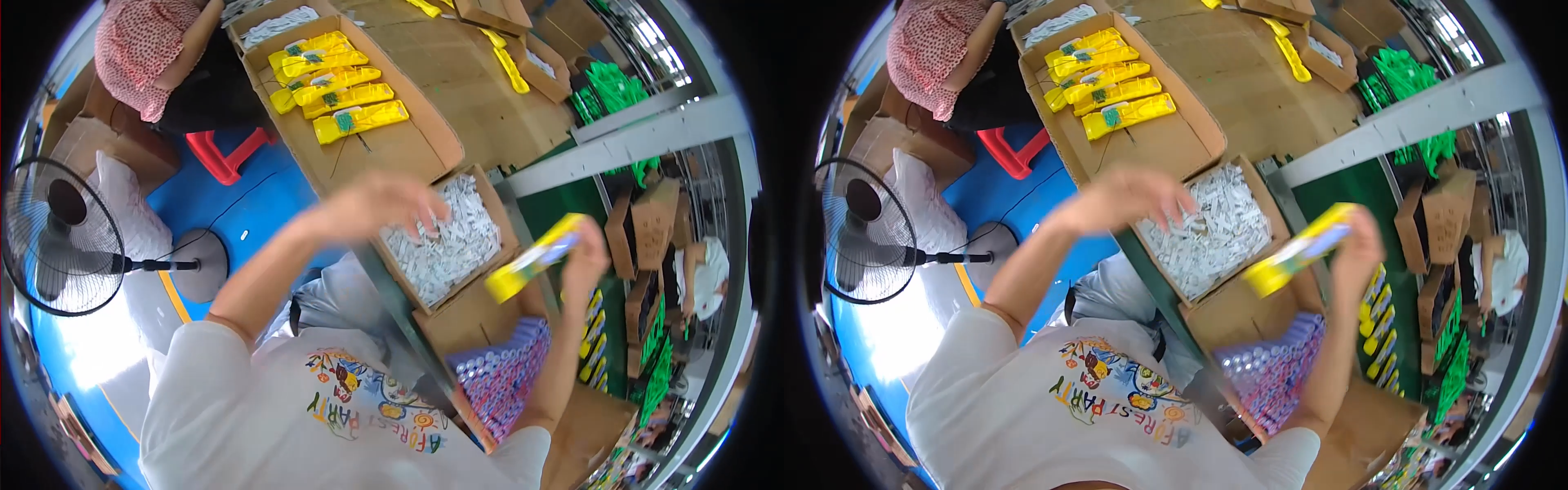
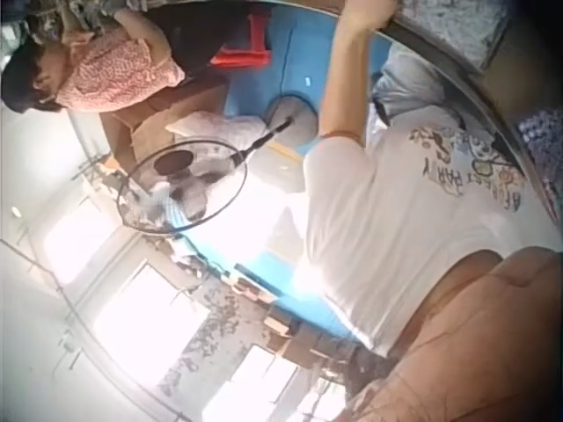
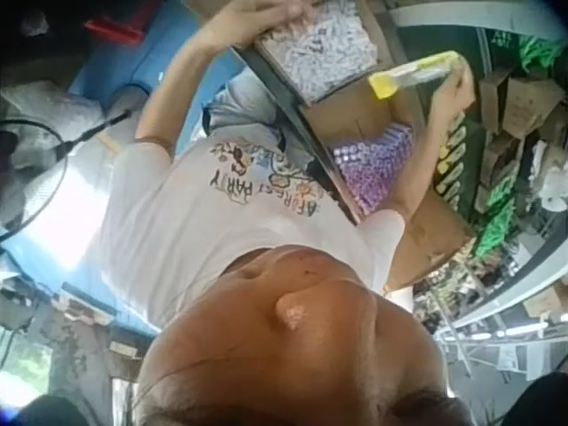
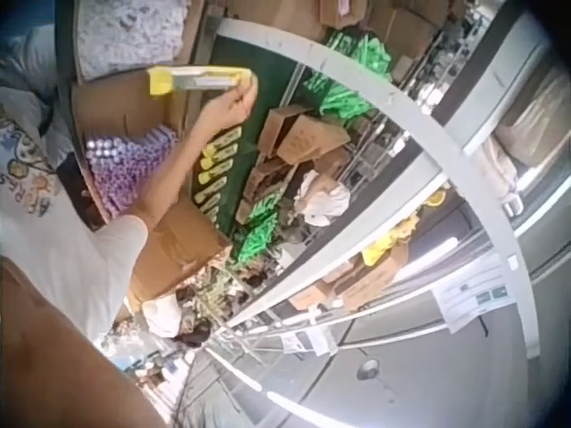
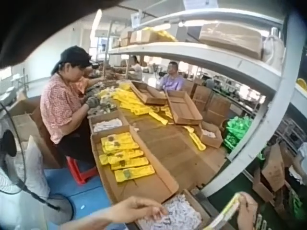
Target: Assembling flashlights by inserting batteries and internal components into yellow plastic casings.
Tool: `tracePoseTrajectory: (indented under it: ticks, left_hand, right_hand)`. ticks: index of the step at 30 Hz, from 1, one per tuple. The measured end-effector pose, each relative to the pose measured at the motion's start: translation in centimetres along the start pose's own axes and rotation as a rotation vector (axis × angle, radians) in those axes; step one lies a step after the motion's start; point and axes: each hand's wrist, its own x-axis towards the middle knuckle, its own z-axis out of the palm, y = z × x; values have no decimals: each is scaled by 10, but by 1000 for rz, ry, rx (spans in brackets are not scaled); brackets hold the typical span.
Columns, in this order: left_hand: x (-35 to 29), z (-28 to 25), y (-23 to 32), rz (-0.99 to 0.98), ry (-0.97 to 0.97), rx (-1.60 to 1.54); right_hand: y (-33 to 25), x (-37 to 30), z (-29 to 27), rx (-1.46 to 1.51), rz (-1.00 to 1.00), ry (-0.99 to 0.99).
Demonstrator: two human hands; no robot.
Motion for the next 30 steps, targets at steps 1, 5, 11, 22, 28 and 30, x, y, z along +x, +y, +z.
tracePoseTrajectory:
  ticks: [1,5,11,22,28,30]
  left_hand:
    - [10,-27,10,-227,285,-19]
    - [46,-109,-16,194,777,1389]
    - [34,-100,-11,-179,440,1727]
    - [-27,101,-11,-7,87,-633]
    - [-37,124,-14,-28,110,-877]
    - [-39,129,-29,0,91,-821]
  right_hand:
    - [41,31,-32,-143,-69,103]
    - [265,85,-124,-501,93,89]
    - [248,61,-84,-769,77,-30]
    - [-127,-107,43,262,-148,-387]
    - [-141,-129,31,691,780,-485]
    - [-137,-124,41,546,344,-305]
